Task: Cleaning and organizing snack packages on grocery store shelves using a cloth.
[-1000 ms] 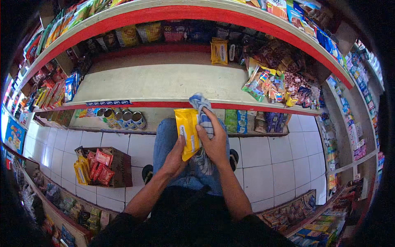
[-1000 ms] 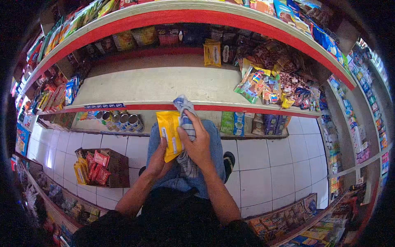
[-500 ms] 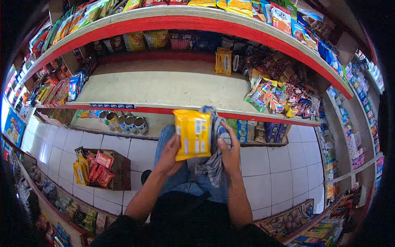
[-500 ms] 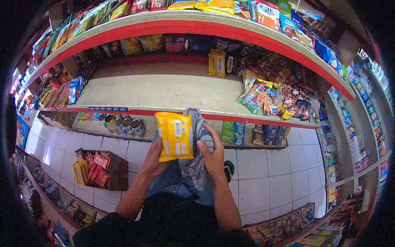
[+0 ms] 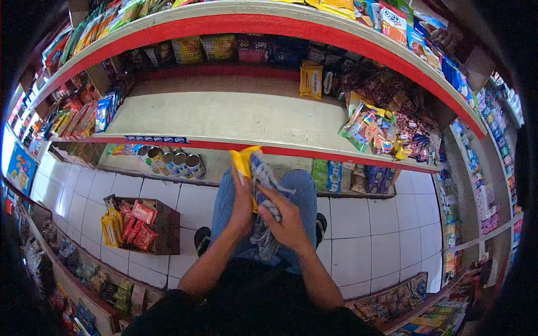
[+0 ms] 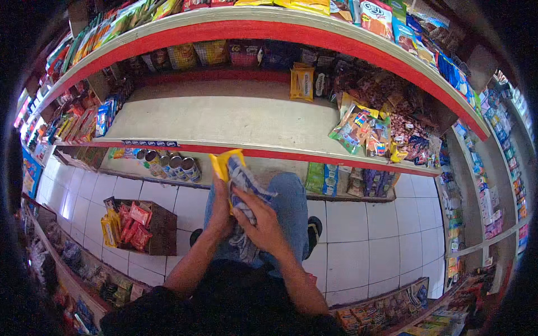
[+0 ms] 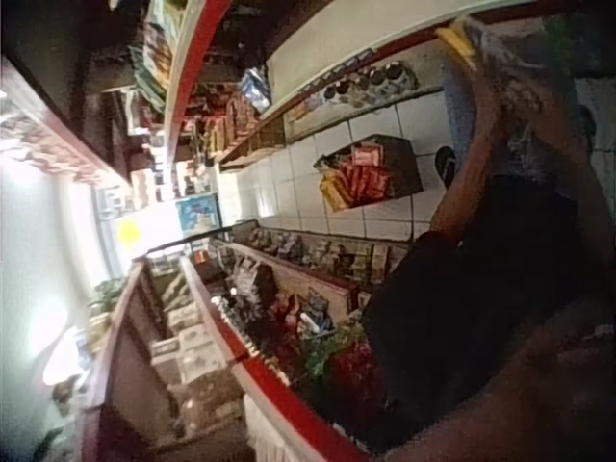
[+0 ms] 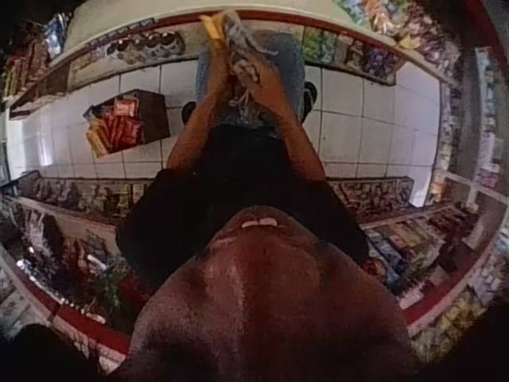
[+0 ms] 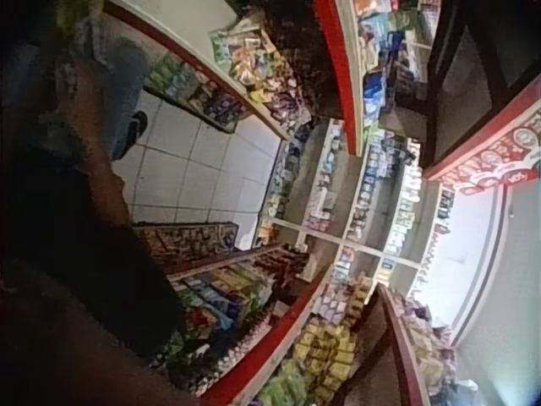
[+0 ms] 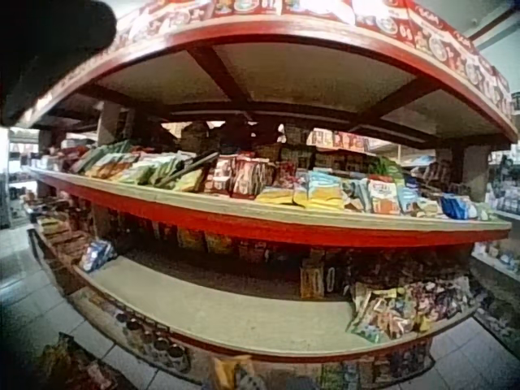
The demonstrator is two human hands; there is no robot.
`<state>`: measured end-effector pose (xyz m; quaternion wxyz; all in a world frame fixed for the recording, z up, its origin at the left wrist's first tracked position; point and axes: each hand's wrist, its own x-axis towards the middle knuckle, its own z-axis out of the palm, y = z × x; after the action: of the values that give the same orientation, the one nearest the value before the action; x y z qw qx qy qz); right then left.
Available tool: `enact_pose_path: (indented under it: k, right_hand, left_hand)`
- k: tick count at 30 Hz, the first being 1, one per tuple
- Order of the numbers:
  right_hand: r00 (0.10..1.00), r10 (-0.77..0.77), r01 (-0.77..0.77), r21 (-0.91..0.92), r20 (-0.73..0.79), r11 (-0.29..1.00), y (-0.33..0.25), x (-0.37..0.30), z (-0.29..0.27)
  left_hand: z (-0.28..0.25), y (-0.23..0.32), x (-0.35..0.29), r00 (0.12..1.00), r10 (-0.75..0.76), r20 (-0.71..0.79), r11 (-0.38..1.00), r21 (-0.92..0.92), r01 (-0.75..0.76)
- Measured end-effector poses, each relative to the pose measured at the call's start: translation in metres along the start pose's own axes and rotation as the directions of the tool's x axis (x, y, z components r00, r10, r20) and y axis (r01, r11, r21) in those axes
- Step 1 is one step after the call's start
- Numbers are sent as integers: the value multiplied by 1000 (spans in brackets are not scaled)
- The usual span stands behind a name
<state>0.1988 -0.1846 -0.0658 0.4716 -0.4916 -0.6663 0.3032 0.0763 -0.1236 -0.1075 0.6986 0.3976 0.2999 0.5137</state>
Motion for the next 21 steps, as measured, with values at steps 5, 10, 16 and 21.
enact_pose_path:
  k: [5, 10, 16, 21]
  right_hand:
    - [998, 1, 12, -228, 59, 974, 19, 4, -8]
    - [974, 57, -71, -56, -219, 996, 0, 36, -8]
    - [985, -172, 169, -220, 7, 961, -3, 13, 12]
    - [973, -226, 224, -368, 37, 903, 12, 21, 4]
  left_hand:
    - [-12, 16, -5, 989, -144, 38, 952, -269, 149]
    - [4, 10, -14, 971, -188, 147, 982, 18, 187]
    - [4, 22, -6, 958, -286, 6, 922, -270, 277]
    - [-8, 11, -5, 949, -294, 110, 922, -230, 312]
